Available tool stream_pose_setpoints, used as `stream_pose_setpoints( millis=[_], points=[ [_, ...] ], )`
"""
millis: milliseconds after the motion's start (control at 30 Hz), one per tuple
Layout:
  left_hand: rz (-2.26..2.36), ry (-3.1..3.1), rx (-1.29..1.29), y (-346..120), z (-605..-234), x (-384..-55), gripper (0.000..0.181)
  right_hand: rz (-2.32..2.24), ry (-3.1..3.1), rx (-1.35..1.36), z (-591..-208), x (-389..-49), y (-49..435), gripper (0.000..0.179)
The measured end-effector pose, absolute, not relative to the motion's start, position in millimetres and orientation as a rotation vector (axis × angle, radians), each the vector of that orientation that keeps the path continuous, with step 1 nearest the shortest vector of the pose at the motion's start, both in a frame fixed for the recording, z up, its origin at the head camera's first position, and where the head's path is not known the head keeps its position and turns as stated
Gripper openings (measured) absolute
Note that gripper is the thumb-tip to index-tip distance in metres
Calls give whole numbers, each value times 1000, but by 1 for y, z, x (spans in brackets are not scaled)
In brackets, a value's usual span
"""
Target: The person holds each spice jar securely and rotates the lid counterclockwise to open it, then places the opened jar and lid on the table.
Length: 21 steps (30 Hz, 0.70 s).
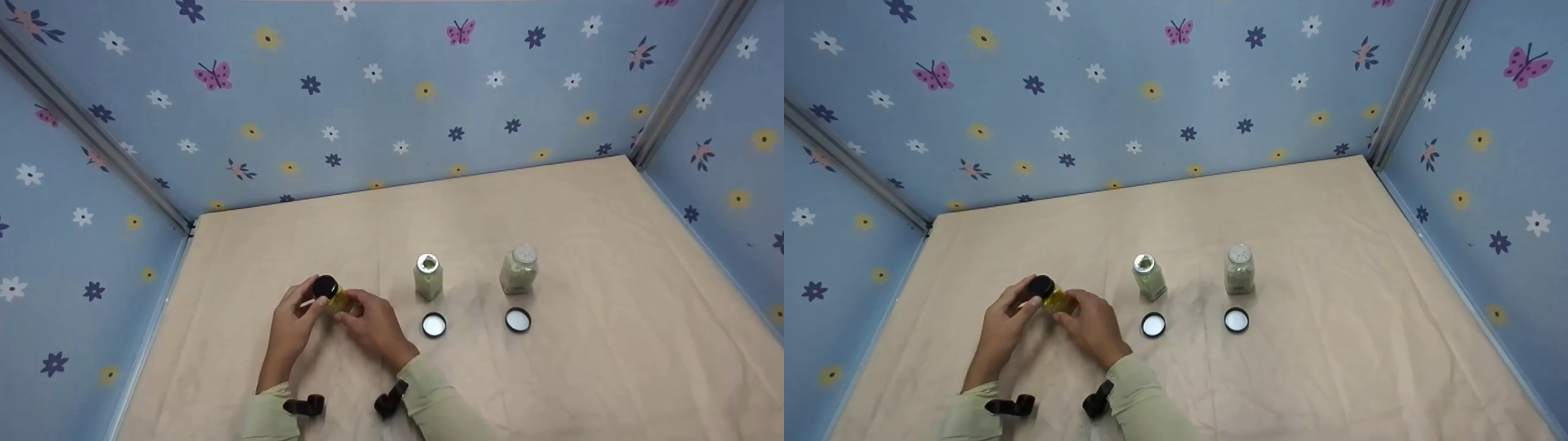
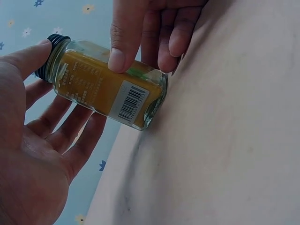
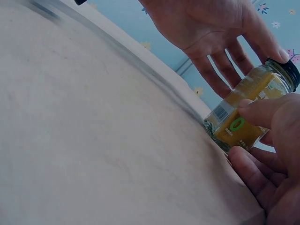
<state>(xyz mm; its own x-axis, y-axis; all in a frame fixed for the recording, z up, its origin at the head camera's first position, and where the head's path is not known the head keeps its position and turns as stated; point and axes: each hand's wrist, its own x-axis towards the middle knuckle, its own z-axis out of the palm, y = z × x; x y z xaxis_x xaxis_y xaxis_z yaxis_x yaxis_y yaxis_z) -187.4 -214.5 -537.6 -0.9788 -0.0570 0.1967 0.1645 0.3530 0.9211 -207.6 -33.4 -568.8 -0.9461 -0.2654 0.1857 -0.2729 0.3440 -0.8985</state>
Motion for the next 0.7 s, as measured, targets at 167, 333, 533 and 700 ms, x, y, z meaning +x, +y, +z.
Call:
stream_pose_setpoints(
  millis=[167,333,533,700],
  points=[
    [-1738,-2391,-91,-215,-537,-185,50,1713,-2569,523,-570,-208,-33,39],
    [-1785,-2348,-78,-217,-538,-183,47,1698,-2587,520,-570,-208,-34,40],
    [-1844,-2296,-43,-218,-538,-183,36,1682,-2595,513,-570,-208,-34,41],
    [-1873,-2293,2,-216,-535,-183,31,1705,-2580,511,-570,-208,-34,40]
  ],
)
